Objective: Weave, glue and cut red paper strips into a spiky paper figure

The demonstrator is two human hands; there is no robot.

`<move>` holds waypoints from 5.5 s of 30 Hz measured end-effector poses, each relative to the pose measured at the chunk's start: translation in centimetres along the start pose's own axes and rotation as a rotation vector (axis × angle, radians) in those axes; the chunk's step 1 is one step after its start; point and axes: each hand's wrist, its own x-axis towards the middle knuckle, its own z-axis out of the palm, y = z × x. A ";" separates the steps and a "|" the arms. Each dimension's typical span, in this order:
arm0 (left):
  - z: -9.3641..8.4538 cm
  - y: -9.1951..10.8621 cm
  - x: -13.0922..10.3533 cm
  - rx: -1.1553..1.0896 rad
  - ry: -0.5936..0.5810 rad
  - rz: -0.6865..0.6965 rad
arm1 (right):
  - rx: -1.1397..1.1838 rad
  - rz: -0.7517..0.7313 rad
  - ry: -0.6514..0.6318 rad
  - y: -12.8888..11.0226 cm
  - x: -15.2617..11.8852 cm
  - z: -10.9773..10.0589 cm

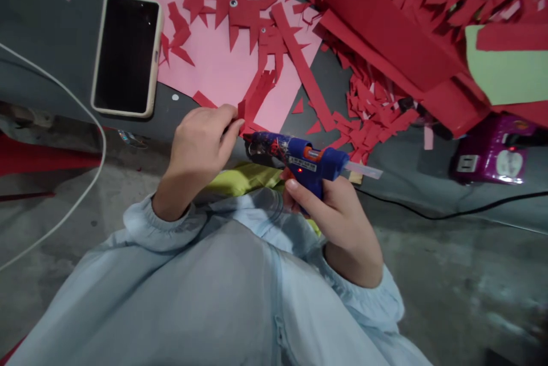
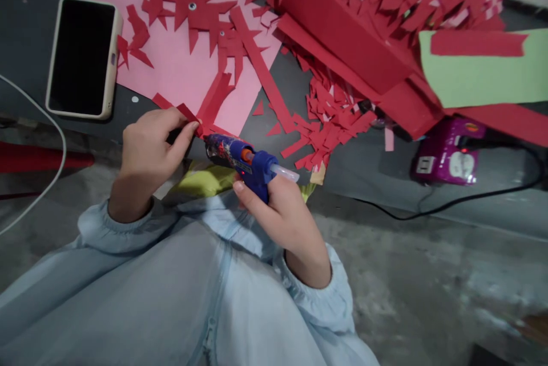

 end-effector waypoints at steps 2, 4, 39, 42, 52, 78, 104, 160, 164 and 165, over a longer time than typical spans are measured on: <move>0.0 0.0 0.0 -0.008 0.009 -0.001 | 0.000 0.009 -0.013 0.0 0.0 -0.1; 0.0 0.0 0.0 -0.019 0.002 -0.009 | 0.000 0.009 -0.032 0.0 0.1 -0.2; 0.0 0.1 -0.2 0.021 0.009 0.009 | -0.060 -0.033 -0.095 -0.5 0.4 -0.8; 0.0 0.1 -0.2 0.020 0.014 0.007 | -0.066 -0.038 -0.092 -0.5 0.4 -0.9; 0.1 0.1 -0.2 0.024 0.014 0.011 | -0.055 -0.045 -0.095 -0.4 0.5 -0.8; 0.1 0.2 -0.3 0.054 0.011 0.011 | 0.063 -0.020 -0.048 0.0 0.1 -0.6; -0.1 -1.7 -1.2 -0.087 -0.050 0.272 | 0.405 0.005 0.237 -0.5 -0.9 -1.9; -0.6 -0.5 -1.8 0.088 -0.025 0.417 | 0.434 0.028 0.412 0.4 -1.8 -2.1; -0.4 -0.5 -1.8 0.082 -0.076 0.344 | 0.457 0.024 0.512 0.4 -2.3 -2.3; -0.3 -0.5 -1.8 0.084 -0.085 0.328 | 0.460 0.018 0.515 0.4 -2.3 -2.3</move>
